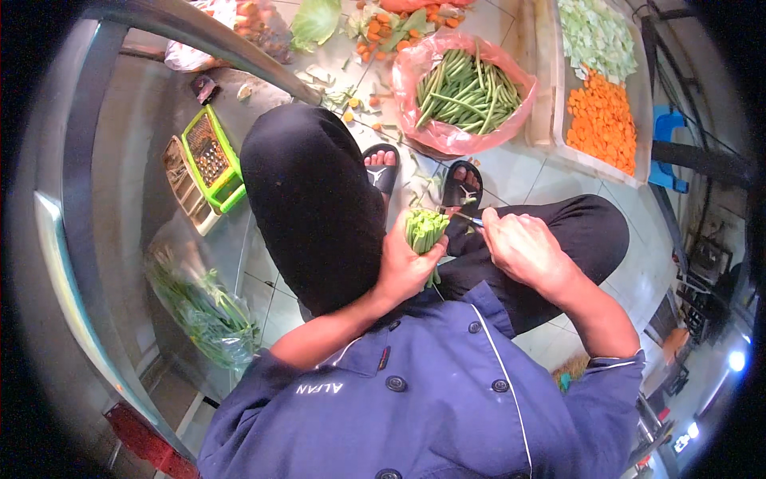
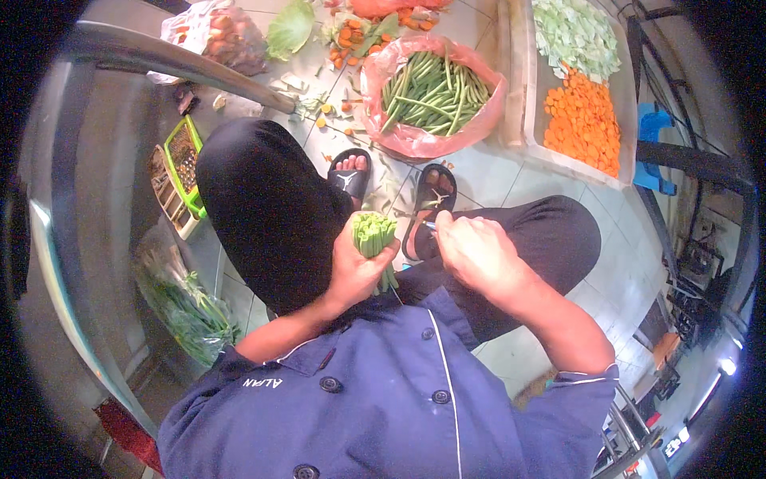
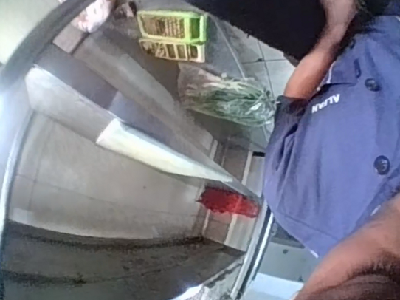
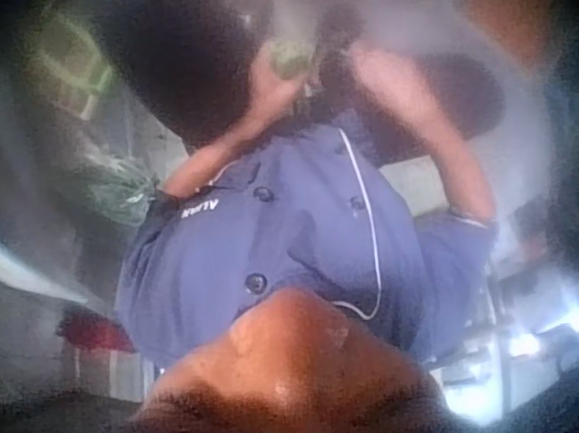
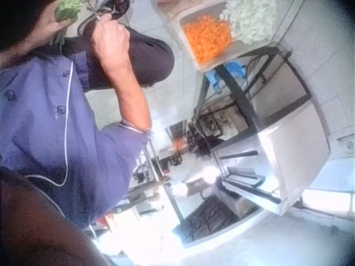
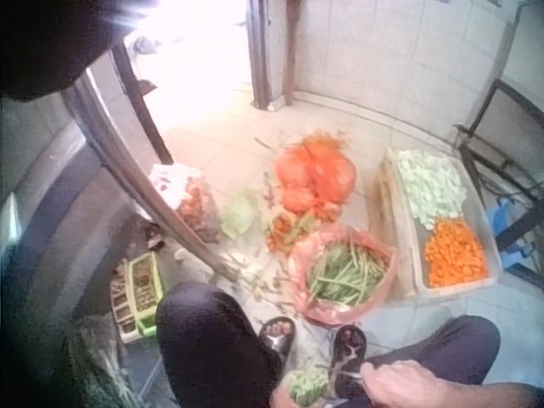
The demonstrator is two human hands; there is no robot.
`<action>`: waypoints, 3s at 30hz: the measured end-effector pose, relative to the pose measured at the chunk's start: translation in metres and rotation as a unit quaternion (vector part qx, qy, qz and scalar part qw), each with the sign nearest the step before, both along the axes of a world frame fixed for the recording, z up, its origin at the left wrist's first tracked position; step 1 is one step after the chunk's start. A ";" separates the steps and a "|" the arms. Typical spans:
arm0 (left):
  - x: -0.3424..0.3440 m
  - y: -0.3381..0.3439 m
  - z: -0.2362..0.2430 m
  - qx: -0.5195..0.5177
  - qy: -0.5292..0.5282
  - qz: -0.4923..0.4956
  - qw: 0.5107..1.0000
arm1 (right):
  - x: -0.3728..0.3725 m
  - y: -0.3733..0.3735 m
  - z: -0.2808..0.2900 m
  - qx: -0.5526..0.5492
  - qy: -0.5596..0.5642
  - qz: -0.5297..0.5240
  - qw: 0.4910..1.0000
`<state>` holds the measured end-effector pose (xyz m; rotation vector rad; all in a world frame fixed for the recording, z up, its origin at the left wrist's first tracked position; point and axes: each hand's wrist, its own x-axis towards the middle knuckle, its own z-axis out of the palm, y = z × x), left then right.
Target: The person sits on the floor and trims the ends of green beans using a small knife. They hold a bundle of beans in one hand and cut the tips off with the other, placing the trimmed beans into a metal tray.
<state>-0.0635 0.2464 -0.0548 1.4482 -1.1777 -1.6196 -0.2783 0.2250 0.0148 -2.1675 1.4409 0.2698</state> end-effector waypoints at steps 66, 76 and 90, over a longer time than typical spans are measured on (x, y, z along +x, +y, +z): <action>0.018 0.006 -0.002 -0.137 0.289 -0.120 0.940 | 0.031 -0.008 0.030 0.087 -0.449 -0.089 0.885; 0.013 0.009 0.000 -0.048 0.317 -0.101 0.942 | 0.029 -0.010 0.025 0.115 -0.473 -0.093 0.868; 0.018 0.007 0.004 -0.050 0.255 -0.110 0.959 | 0.023 -0.009 0.026 0.028 -0.442 -0.169 0.880</action>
